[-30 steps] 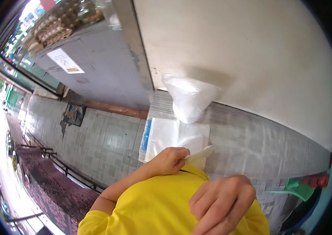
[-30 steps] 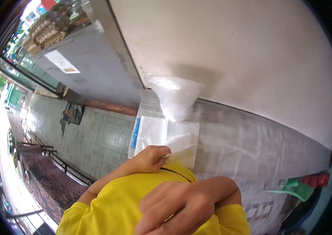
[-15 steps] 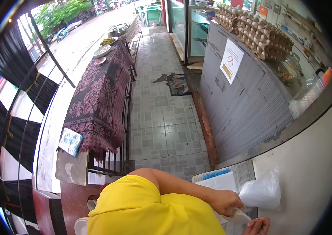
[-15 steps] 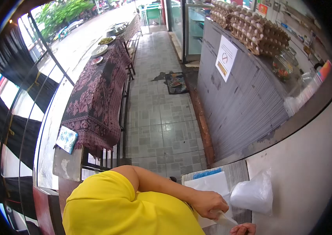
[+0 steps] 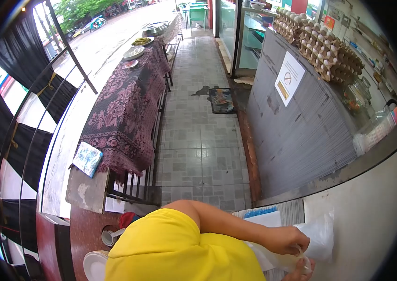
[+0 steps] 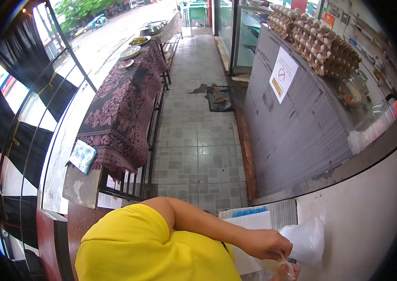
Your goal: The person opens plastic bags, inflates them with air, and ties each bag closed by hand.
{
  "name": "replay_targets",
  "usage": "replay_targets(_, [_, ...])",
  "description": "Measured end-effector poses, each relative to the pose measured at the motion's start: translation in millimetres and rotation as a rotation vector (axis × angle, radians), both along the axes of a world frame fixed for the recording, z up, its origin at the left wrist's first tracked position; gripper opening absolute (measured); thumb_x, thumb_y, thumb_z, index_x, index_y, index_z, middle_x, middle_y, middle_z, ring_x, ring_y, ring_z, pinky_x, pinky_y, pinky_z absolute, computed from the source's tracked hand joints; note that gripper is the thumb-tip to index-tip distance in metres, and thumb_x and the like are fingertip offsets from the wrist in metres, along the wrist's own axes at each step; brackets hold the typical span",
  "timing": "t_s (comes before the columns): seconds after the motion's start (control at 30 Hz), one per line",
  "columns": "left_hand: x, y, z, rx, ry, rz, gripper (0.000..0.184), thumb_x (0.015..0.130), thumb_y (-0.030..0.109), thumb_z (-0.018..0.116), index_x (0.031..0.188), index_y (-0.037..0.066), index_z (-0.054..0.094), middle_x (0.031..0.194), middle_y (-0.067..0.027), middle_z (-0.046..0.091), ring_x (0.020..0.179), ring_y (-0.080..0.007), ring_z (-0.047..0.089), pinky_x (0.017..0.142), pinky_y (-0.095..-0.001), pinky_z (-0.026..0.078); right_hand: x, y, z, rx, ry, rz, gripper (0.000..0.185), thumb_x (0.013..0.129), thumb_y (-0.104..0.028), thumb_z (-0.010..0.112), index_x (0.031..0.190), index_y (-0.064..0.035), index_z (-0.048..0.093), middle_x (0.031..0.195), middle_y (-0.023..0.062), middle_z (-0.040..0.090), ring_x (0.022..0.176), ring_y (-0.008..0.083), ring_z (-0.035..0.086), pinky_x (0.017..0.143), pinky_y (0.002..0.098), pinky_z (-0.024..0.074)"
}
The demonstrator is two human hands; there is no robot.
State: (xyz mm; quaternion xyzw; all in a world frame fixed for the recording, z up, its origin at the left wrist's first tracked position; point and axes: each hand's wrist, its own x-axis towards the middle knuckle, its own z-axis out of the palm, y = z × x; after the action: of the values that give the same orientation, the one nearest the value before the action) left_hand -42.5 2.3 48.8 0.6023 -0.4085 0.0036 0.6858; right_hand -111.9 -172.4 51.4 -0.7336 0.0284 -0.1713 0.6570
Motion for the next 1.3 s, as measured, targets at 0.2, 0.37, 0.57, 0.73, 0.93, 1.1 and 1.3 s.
replay_targets(0.2, [-2,-9,-2,0.185,0.079,-0.029,0.013,0.083,0.015,0.058,0.082,0.002,0.055,0.075,-0.0118,0.059,0.067,-0.0279,0.057,0.058,-0.0352,0.043,2,11,14,-0.190,-0.133,-0.062,0.016,0.080,-0.010,0.062,0.082,0.0054,0.063,0.081,0.0126,0.060,0.077,0.0229,0.057,0.071,0.0339,0.0458])
replay_targets(0.37, [-9,-11,8,-0.044,0.125,-0.007,0.015,0.084,0.016,0.058,0.081,0.001,0.055,0.072,-0.0118,0.058,0.065,-0.0259,0.056,0.057,-0.0337,0.042,2,5,-4,-0.070,-0.173,-0.039,0.021,0.082,-0.015,0.059,0.085,0.0053,0.062,0.079,0.0125,0.060,0.075,0.0227,0.056,0.068,0.0342,0.0449])
replay_targets(0.57, [-7,-20,0,-0.060,0.161,-0.041,0.017,0.085,0.018,0.057,0.085,0.002,0.053,0.070,-0.0125,0.056,0.066,-0.0252,0.056,0.056,-0.0327,0.041,-4,-6,-14,-0.304,-0.021,-0.210,0.023,0.082,-0.018,0.059,0.088,0.0038,0.062,0.085,0.0149,0.062,0.078,0.0239,0.058,0.070,0.0355,0.0464])
replay_targets(0.73, [-5,-18,7,0.095,0.336,-0.018,0.020,0.088,0.022,0.053,0.084,0.003,0.048,0.069,-0.0148,0.054,0.063,-0.0248,0.054,0.056,-0.0340,0.039,-1,19,13,-0.128,0.026,-0.208,0.023,0.083,-0.015,0.059,0.092,0.0057,0.061,0.093,0.0168,0.063,0.081,0.0246,0.060,0.072,0.0353,0.0484])
replay_targets(0.93, [-2,-25,-2,0.036,0.206,0.021,0.020,0.088,0.020,0.052,0.083,0.002,0.044,0.067,-0.0151,0.052,0.062,-0.0266,0.053,0.054,-0.0346,0.039,1,0,-6,0.181,0.069,-0.024,0.034,0.079,-0.014,0.064,0.103,0.0081,0.056,0.097,0.0177,0.060,0.084,0.0256,0.059,0.076,0.0358,0.0483])
replay_targets(1.1, [-4,-27,-3,-0.073,0.165,-0.017,0.016,0.086,0.016,0.054,0.084,0.004,0.044,0.066,-0.0149,0.052,0.060,-0.0280,0.052,0.054,-0.0345,0.039,1,-8,-12,0.105,0.081,-0.085,0.048,0.078,-0.018,0.066,0.115,0.0074,0.049,0.107,0.0209,0.055,0.091,0.0268,0.057,0.078,0.0377,0.0480])
replay_targets(1.3, [-3,-25,-13,0.144,0.256,0.130,0.010,0.084,0.014,0.055,0.086,0.006,0.048,0.064,-0.0134,0.052,0.056,-0.0290,0.051,0.052,-0.0338,0.040,10,16,-13,-0.006,-0.055,-0.046,0.021,0.078,-0.011,0.064,0.092,0.0040,0.059,0.087,0.0125,0.059,0.076,0.0187,0.057,0.070,0.0290,0.0458])
